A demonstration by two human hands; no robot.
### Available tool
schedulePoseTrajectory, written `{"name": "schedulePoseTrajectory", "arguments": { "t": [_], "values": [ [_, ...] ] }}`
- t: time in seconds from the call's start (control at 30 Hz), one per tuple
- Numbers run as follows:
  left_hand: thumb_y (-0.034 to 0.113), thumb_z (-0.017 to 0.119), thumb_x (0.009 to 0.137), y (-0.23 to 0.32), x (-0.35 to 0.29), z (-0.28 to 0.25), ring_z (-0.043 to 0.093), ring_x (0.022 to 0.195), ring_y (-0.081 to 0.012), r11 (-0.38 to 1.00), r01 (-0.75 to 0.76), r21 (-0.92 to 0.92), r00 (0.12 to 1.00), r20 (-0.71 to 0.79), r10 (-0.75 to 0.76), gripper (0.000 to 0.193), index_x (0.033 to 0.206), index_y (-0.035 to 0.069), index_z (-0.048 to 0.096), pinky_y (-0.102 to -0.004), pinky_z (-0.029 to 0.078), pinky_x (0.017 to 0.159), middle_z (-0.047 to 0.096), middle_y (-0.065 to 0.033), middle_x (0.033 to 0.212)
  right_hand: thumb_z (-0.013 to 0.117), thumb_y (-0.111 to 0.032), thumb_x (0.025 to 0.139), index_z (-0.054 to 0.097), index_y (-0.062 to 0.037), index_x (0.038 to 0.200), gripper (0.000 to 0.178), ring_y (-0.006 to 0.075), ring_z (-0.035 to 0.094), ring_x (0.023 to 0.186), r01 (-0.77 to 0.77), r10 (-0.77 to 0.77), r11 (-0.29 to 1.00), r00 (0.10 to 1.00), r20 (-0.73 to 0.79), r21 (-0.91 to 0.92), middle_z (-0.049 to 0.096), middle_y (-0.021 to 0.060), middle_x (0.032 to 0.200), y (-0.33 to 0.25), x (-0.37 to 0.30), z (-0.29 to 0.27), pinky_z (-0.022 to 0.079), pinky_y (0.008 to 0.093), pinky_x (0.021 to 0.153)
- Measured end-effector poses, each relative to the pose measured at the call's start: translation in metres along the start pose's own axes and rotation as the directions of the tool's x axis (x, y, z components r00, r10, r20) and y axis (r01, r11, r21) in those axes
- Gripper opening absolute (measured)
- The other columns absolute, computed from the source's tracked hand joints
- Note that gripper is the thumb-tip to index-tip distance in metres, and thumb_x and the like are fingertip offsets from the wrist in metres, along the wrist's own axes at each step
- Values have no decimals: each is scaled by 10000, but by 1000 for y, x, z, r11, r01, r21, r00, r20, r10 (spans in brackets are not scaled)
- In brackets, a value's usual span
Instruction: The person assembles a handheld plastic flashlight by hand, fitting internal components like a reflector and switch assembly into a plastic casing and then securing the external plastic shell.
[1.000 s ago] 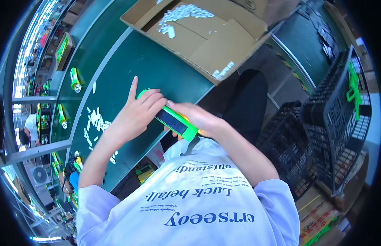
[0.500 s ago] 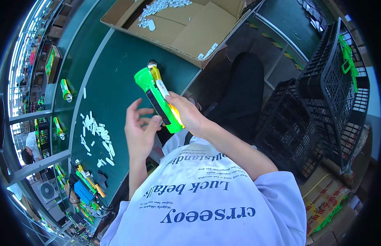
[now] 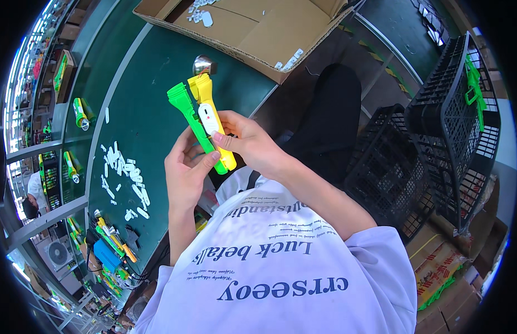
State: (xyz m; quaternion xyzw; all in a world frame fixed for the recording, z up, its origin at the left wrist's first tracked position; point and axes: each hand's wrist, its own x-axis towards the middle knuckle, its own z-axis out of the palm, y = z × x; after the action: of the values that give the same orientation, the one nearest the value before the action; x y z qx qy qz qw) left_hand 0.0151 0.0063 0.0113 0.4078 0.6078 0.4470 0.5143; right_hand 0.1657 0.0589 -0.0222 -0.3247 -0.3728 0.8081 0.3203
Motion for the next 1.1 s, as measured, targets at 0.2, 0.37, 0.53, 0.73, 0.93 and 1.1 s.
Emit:
{"name": "schedulePoseTrajectory", "arguments": {
  "t": [0.2, 0.37, 0.53, 0.73, 0.93, 1.1],
  "values": [
    [-20, 762, 762, 12, -1, -19, 609, 1052, -201, 995, 62, -73, 996, 68, -57, 657, 1348, -41, 465, -335, 550, 879, 584, -165, 1250, 654, -181, 934, 497, 15, 1261, 412, 152, 553, 1077, 43, -43, 993, 999, -2, 110, 598, 93, 1154, -2, -1, -11, 438, 320, 968],
    [-29, 752, 763, 21, -5, -6, 612, 1082, -221, 1000, -1, 1, 998, 58, 1, 649, 1345, -49, 467, -342, 546, 890, 589, -179, 1241, 709, -178, 893, 489, 28, 1262, 476, 161, 554, 1041, 135, -133, 990, 990, -50, 33, 593, 95, 1144, 4, 3, -10, 475, 334, 933],
    [-26, 735, 785, 21, 3, 0, 641, 1063, -228, 996, 25, 89, 998, 57, -30, 642, 1356, -52, 444, -330, 543, 884, 634, -182, 1168, 735, -216, 869, 483, 33, 1279, 542, 167, 550, 1047, 148, -149, 989, 988, -39, -18, 594, 100, 1148, 0, 0, -9, 487, 338, 928],
    [-22, 727, 807, 17, 4, -7, 658, 1011, -211, 994, 72, -80, 986, 155, -59, 663, 1381, -61, 397, -327, 543, 871, 638, -188, 1131, 738, -226, 862, 519, 31, 1266, 526, 172, 541, 1068, 144, -144, 989, 989, 17, 27, 599, 85, 1156, -8, -4, -12, 482, 343, 937],
    [-22, 730, 804, 12, 5, -12, 630, 1061, -215, 979, 53, -198, 980, 196, -14, 672, 1385, -65, 397, -331, 532, 895, 588, -188, 1228, 748, -220, 854, 538, 19, 1258, 514, 170, 537, 1065, 151, -151, 989, 988, 28, 7, 599, 77, 1144, -12, -5, -13, 475, 343, 947],
    [-27, 732, 800, 10, 4, -18, 587, 1125, -223, 971, 37, -238, 973, 231, 20, 668, 1381, -71, 406, -354, 523, 921, 546, -178, 1299, 776, -190, 825, 546, 9, 1258, 529, 162, 545, 1055, 66, -72, 993, 996, 61, 102, 605, 71, 1107, -19, -8, -13, 487, 333, 913]
  ]
}}
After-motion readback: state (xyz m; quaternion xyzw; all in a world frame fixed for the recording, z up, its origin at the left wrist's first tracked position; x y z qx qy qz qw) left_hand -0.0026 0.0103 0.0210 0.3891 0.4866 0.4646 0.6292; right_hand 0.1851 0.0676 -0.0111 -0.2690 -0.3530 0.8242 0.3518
